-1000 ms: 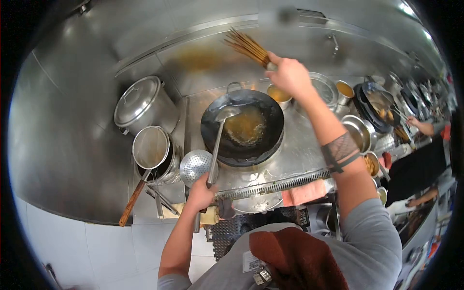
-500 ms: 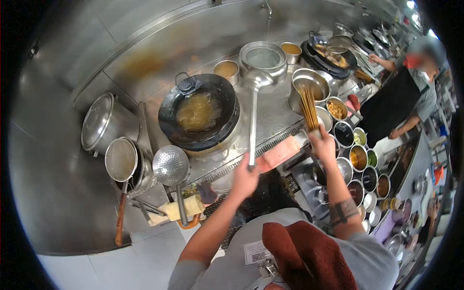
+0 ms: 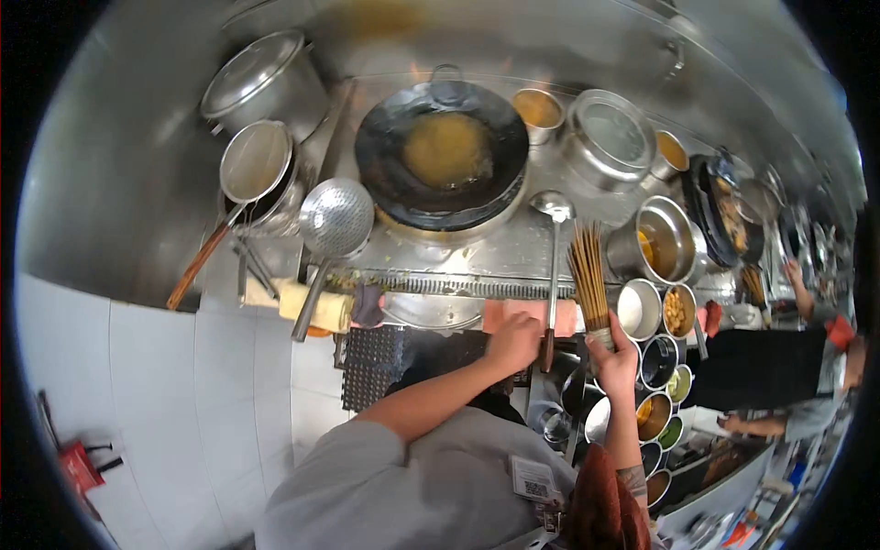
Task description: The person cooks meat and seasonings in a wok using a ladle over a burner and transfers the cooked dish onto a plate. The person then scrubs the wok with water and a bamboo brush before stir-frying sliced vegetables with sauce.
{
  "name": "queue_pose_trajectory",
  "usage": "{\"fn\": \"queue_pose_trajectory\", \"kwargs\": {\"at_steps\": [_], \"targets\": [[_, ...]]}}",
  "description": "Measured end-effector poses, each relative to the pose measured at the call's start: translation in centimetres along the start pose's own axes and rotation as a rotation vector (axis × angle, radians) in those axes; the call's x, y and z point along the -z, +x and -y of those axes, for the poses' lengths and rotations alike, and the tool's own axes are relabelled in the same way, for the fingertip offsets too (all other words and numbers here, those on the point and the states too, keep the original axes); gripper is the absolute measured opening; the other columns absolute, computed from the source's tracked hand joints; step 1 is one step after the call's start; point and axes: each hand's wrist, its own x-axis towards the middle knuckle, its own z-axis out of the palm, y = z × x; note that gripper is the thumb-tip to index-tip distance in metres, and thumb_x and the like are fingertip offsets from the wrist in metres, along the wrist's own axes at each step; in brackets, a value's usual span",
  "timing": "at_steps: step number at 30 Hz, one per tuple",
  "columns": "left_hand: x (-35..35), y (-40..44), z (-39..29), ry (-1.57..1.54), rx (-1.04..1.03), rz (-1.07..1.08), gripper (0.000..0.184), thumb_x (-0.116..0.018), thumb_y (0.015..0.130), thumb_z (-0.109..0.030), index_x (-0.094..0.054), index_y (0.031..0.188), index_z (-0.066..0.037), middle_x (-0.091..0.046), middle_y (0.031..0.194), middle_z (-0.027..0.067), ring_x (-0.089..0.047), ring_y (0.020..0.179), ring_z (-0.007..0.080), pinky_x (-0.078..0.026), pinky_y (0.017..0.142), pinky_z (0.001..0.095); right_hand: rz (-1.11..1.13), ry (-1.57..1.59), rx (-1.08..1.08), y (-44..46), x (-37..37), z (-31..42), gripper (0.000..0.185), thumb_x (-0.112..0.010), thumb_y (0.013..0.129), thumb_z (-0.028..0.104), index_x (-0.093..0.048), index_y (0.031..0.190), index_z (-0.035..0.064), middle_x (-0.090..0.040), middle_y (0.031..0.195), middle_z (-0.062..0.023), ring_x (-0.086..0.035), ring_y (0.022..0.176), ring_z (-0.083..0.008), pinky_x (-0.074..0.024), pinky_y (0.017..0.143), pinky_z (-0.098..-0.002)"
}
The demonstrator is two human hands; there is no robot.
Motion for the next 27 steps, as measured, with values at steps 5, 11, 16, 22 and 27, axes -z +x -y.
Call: {"fn": "queue_pose_trajectory", "kwargs": {"at_steps": [5, 11, 16, 22, 27], "targets": [[16.1, -4.3, 13.4, 0.608, 0.554, -0.638, 0.048, -0.070, 0.082, -0.020, -0.054, 0.118, 0.008, -0.057, 0.108, 0.0232, -0.052, 0.111, 0.0402, -0.044, 0.096, 0.0490, 0.179, 0.024, 0.069, 4.6, -3.9, 6.1, 0.063, -0.071, 0.088, 0.005, -0.048, 0.145, -0.0054, -0.066, 0.095, -0.0016, -0.056, 0.080, -0.0068, -0.0496, 0.074, -0.0232], [22.2, -2.2, 19.3, 0.662, 0.664, 0.147, 0.066, -0.067, 0.085, -0.049, -0.060, 0.116, 0.008, -0.066, 0.115, 0.0275, -0.065, 0.108, 0.0410, -0.052, 0.095, 0.0472, 0.286, -0.406, 0.268, 12.7, -12.9, 14.9, 0.068, -0.077, 0.081, 0.026, -0.055, 0.142, 0.0043, -0.072, 0.109, -0.0226, -0.069, 0.103, -0.0234, -0.0508, 0.093, -0.0333], [23.5, -1.9, 20.6, 0.169, 0.737, -0.122, 0.049, -0.068, 0.086, -0.041, -0.064, 0.109, 0.003, -0.071, 0.103, 0.0232, -0.072, 0.094, 0.0328, -0.057, 0.084, 0.0422, 0.505, -0.850, 0.520, 22.6, -20.3, 20.1, 0.063, -0.074, 0.078, 0.036, -0.063, 0.134, 0.0092, -0.068, 0.115, -0.0290, -0.068, 0.104, -0.0416, -0.0533, 0.093, -0.0446], [22.4, 5.7, 16.6, -2.086, 0.713, -0.009, 0.038, -0.050, 0.104, -0.040, -0.059, 0.119, -0.007, -0.067, 0.108, 0.0066, -0.065, 0.101, 0.0264, -0.051, 0.094, 0.0458, 0.312, -1.298, 0.185, 33.7, -26.5, 21.2, 0.039, -0.064, 0.080, 0.024, -0.073, 0.110, 0.0000, -0.071, 0.110, -0.0248, -0.069, 0.103, -0.0401, -0.0552, 0.092, -0.0473], [22.6, 11.6, 13.3, -1.827, 0.931, -0.100, 0.058, -0.036, 0.105, -0.057, -0.053, 0.127, -0.007, -0.065, 0.118, 0.0097, -0.066, 0.100, 0.0252, -0.054, 0.092, 0.0473, 0.288, -0.953, 0.342, 36.0, -33.6, 18.9, 0.035, -0.057, 0.082, 0.024, -0.072, 0.103, 0.0011, -0.071, 0.102, -0.0243, -0.067, 0.102, -0.0433, -0.0536, 0.093, -0.0483]]}}
